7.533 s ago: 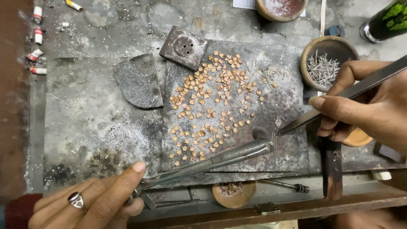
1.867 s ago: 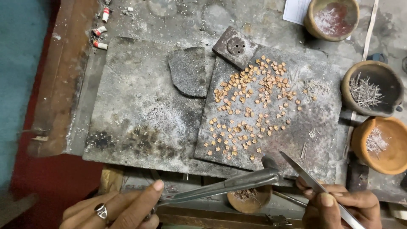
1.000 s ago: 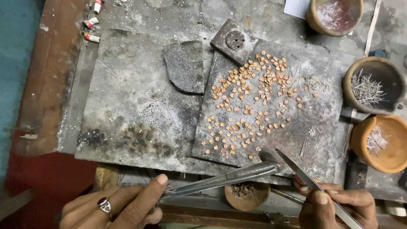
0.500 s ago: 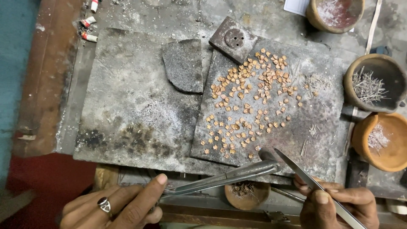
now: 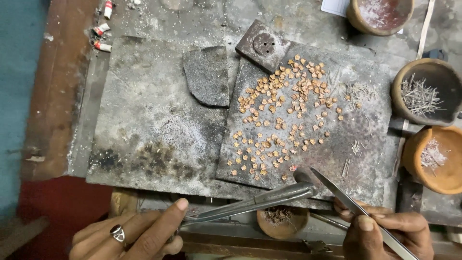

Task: Soldering small metal jewelry components on a soldering block using a blowtorch and tweezers.

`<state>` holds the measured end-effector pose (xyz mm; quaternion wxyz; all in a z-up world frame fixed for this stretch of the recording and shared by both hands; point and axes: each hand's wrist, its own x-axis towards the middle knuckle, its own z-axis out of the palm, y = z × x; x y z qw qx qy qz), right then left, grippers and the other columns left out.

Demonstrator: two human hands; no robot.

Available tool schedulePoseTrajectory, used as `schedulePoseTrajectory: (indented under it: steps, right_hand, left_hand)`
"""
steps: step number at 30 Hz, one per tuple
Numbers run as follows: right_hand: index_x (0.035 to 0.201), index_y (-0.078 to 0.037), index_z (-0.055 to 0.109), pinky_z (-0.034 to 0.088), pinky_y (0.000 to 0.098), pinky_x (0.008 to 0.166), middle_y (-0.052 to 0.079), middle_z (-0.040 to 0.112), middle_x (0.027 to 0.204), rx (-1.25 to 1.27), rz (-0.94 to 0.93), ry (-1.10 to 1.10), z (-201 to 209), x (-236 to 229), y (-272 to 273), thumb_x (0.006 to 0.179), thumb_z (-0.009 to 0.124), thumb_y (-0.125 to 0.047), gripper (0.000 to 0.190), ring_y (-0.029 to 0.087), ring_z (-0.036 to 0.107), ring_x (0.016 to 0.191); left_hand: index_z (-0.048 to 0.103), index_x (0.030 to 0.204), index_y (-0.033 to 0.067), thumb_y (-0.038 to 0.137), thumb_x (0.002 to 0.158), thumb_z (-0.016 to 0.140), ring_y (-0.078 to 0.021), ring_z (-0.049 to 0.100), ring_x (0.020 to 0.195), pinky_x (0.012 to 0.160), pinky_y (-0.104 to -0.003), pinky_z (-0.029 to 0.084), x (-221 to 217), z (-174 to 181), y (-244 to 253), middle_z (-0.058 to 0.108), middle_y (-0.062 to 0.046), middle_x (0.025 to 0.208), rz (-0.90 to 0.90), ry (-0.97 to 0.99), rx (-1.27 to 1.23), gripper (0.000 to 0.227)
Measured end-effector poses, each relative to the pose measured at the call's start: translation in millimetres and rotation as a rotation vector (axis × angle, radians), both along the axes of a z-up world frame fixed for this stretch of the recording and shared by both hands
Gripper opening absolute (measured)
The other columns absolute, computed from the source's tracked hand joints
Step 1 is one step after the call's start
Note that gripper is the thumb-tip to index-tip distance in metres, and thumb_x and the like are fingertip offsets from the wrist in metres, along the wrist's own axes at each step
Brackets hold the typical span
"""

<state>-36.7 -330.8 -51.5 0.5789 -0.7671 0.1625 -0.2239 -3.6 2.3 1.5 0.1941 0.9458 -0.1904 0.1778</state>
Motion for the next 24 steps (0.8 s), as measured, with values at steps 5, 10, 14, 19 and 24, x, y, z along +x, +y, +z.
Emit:
schedulePoseTrajectory:
  steps: [5, 10, 14, 19, 24]
  right_hand:
    - [0.105, -0.008, 0.049, 0.068, 0.0278, 0.088, 0.014, 0.070, 0.097, -0.002, 0.051, -0.019, -4, -2, -8, 0.101, 0.065, -0.010, 0.017, 0.020, 0.078, 0.088]
    - [0.105, -0.008, 0.050, 0.068, 0.0267, 0.085, 0.014, 0.070, 0.097, 0.016, 0.048, -0.050, -8, -2, -8, 0.103, 0.065, -0.010, 0.016, 0.020, 0.077, 0.086]
    - [0.105, -0.007, 0.048, 0.063, 0.0226, 0.081, 0.014, 0.069, 0.098, -0.016, 0.000, -0.021, -7, -2, -6, 0.104, 0.065, -0.009, 0.017, 0.020, 0.076, 0.084]
    - [0.104, -0.008, 0.048, 0.062, 0.0219, 0.081, 0.012, 0.070, 0.098, -0.011, -0.013, 0.018, -6, -2, -6, 0.103, 0.065, -0.007, 0.017, 0.018, 0.076, 0.087]
    - [0.105, -0.007, 0.049, 0.067, 0.0255, 0.086, 0.015, 0.071, 0.097, 0.011, 0.066, -0.086, -12, 1, -11, 0.101, 0.065, -0.010, 0.017, 0.019, 0.077, 0.087]
  left_hand:
    - [0.069, 0.122, 0.0211, 0.017, 0.090, 0.077, -0.0069, 0.060, 0.054, 0.052, -0.025, 0.049, 2, -4, 0, 0.072, 0.006, 0.086, -0.022, 0.005, -0.007, 0.033]
    - [0.071, 0.120, 0.0202, 0.016, 0.092, 0.075, -0.0083, 0.057, 0.052, 0.052, -0.026, 0.049, -1, -4, -1, 0.069, 0.005, 0.081, -0.007, -0.035, -0.013, 0.029]
    - [0.070, 0.120, 0.0214, 0.018, 0.092, 0.073, -0.0070, 0.061, 0.055, 0.053, -0.026, 0.049, -1, -5, 1, 0.072, 0.007, 0.085, -0.019, -0.022, 0.003, 0.029]
    - [0.070, 0.121, 0.0236, 0.023, 0.092, 0.074, -0.0079, 0.062, 0.056, 0.052, -0.026, 0.049, -1, -5, 0, 0.072, 0.007, 0.085, -0.014, -0.007, 0.016, 0.030]
    - [0.067, 0.124, 0.0195, 0.014, 0.089, 0.076, -0.0067, 0.057, 0.051, 0.052, -0.024, 0.048, 1, 2, 0, 0.072, 0.007, 0.085, -0.031, 0.027, -0.009, 0.036]
